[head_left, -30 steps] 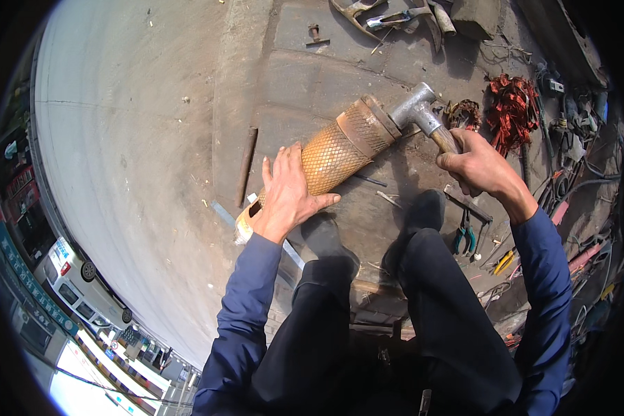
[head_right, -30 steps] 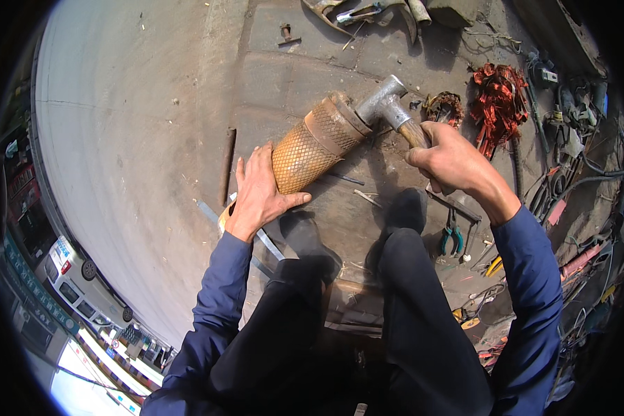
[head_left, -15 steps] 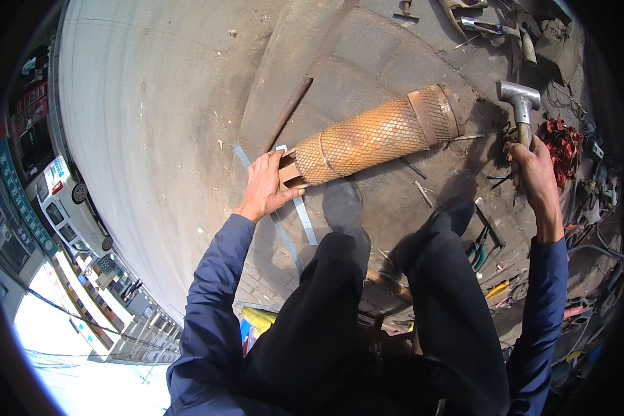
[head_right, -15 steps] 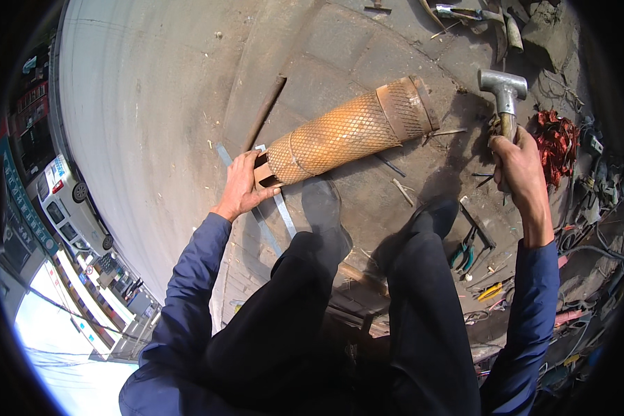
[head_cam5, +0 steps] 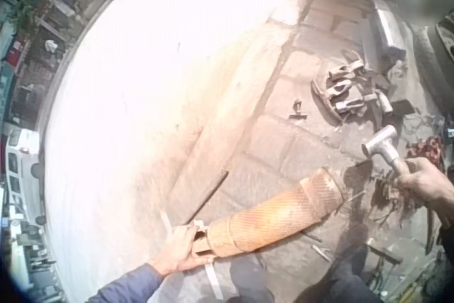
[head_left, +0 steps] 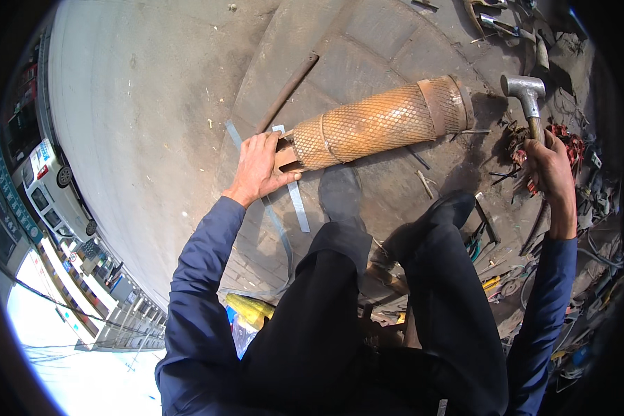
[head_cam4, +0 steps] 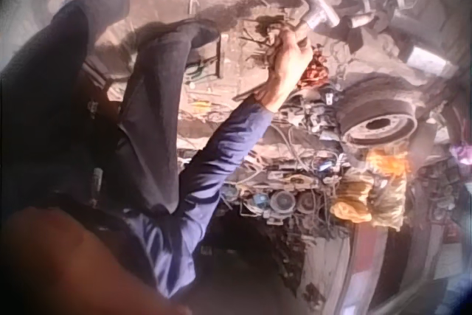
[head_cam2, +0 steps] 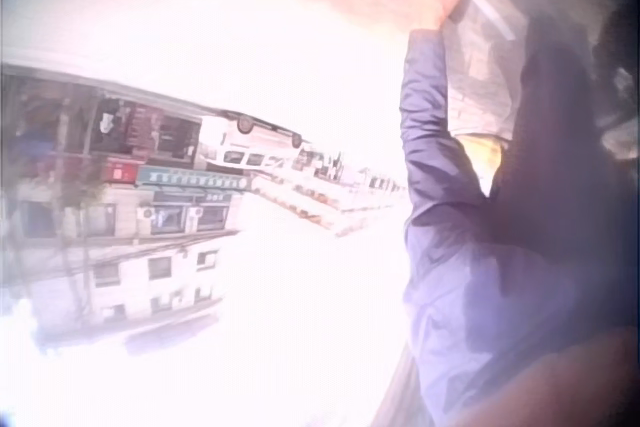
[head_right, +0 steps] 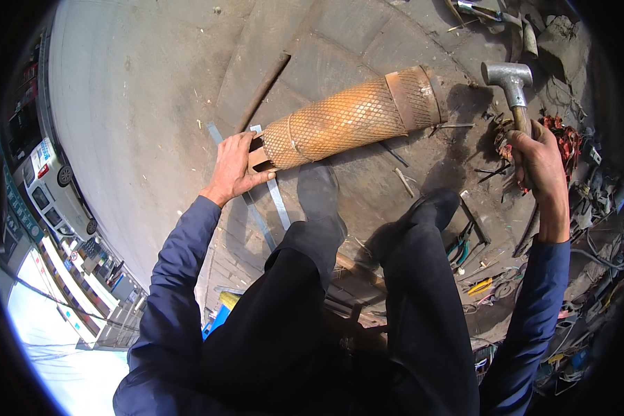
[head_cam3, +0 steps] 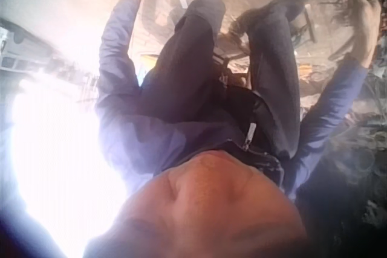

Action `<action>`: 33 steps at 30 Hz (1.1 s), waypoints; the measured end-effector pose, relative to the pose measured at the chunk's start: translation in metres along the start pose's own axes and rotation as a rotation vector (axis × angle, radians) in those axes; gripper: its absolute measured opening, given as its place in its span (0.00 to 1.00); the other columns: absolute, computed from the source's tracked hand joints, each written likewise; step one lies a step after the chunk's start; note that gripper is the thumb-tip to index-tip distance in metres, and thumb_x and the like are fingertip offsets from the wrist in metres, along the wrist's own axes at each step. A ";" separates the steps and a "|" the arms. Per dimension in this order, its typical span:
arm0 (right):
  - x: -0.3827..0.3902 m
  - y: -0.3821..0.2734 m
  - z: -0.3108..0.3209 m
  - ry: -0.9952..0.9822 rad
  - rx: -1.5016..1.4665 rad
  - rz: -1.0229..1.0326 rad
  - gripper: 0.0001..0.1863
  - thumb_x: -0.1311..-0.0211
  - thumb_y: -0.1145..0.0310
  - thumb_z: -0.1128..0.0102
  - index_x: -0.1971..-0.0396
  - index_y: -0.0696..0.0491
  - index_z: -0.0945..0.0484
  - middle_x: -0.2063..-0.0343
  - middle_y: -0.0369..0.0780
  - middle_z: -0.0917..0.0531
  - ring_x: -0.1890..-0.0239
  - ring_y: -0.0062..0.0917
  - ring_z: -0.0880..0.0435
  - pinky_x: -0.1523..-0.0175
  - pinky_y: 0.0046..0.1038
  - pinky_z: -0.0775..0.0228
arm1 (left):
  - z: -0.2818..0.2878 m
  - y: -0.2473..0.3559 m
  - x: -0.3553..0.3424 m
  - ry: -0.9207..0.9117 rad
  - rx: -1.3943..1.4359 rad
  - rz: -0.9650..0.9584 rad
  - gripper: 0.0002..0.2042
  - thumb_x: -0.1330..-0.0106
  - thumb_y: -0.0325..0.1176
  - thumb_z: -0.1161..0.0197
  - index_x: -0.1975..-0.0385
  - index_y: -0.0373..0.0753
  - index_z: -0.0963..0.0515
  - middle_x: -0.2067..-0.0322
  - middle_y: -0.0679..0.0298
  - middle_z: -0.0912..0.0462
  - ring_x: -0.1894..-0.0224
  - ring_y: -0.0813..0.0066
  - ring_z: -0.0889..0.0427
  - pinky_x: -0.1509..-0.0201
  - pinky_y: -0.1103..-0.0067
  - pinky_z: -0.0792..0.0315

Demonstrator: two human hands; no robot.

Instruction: The person uses pliers to pull copper windings from a cylindrical motor stator, then uses a hammer to strike the stator casing. The copper is removed in clumps and placed on the ground.

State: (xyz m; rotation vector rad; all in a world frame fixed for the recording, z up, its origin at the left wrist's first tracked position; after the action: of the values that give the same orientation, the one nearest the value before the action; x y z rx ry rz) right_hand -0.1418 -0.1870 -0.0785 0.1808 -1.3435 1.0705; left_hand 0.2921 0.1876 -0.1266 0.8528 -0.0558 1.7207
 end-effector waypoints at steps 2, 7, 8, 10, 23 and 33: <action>0.005 0.000 -0.002 0.261 0.047 -0.034 0.06 0.29 0.68 0.42 0.64 0.55 0.25 0.80 0.31 0.25 0.87 0.15 0.30 0.82 0.22 0.39 | -0.002 -0.001 -0.001 0.013 0.007 -0.017 0.52 0.47 0.62 0.18 0.29 0.33 0.31 0.37 0.47 0.24 0.32 0.44 0.27 0.26 0.55 0.37; 0.022 0.020 -0.057 -0.220 0.123 0.021 0.10 0.32 0.70 0.43 0.57 0.60 0.29 0.79 0.35 0.25 0.87 0.19 0.26 0.82 0.26 0.36 | 0.002 -0.002 -0.005 -0.045 -0.002 -0.030 0.52 0.45 0.66 0.21 0.30 0.32 0.31 0.39 0.47 0.24 0.34 0.44 0.27 0.27 0.56 0.37; 0.023 0.023 -0.056 -0.223 0.080 0.027 0.10 0.33 0.71 0.41 0.58 0.59 0.28 0.79 0.34 0.25 0.87 0.18 0.27 0.83 0.25 0.37 | 0.004 0.000 -0.004 -0.027 -0.003 -0.055 0.51 0.45 0.65 0.20 0.30 0.32 0.31 0.40 0.47 0.23 0.34 0.44 0.27 0.27 0.56 0.38; 0.018 0.028 -0.051 -0.250 0.083 -0.061 0.09 0.34 0.71 0.40 0.59 0.58 0.27 0.80 0.34 0.25 0.88 0.18 0.28 0.83 0.25 0.38 | 0.007 0.001 -0.001 -0.032 -0.003 -0.031 0.51 0.47 0.63 0.18 0.30 0.32 0.31 0.40 0.47 0.23 0.34 0.44 0.27 0.27 0.55 0.38; 0.029 0.006 -0.063 -0.248 0.040 -0.015 0.09 0.36 0.74 0.41 0.60 0.61 0.28 0.78 0.36 0.24 0.85 0.21 0.24 0.80 0.29 0.31 | 0.005 0.001 0.000 -0.046 -0.038 -0.026 0.53 0.49 0.60 0.16 0.30 0.29 0.31 0.39 0.46 0.23 0.34 0.44 0.27 0.26 0.53 0.39; 0.106 0.089 -0.027 -0.148 -0.110 -0.140 0.11 0.38 0.71 0.35 0.60 0.58 0.26 0.78 0.35 0.23 0.84 0.20 0.24 0.79 0.28 0.31 | 0.005 -0.004 -0.018 -0.176 0.145 0.149 0.52 0.59 0.47 0.09 0.32 0.32 0.28 0.41 0.46 0.19 0.35 0.42 0.23 0.29 0.57 0.30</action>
State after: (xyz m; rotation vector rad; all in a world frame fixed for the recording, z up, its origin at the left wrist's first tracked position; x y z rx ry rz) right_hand -0.2010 -0.0657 -0.0379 0.2723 -1.4963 0.8768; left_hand 0.2992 0.1723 -0.1346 1.1313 -0.1163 1.8001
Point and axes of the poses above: each hand's wrist, its own x-axis away from the middle knuckle, its own z-axis out of the back of the hand, y = z × x, the point moved 4 cm from there along -x, towards the middle knuckle
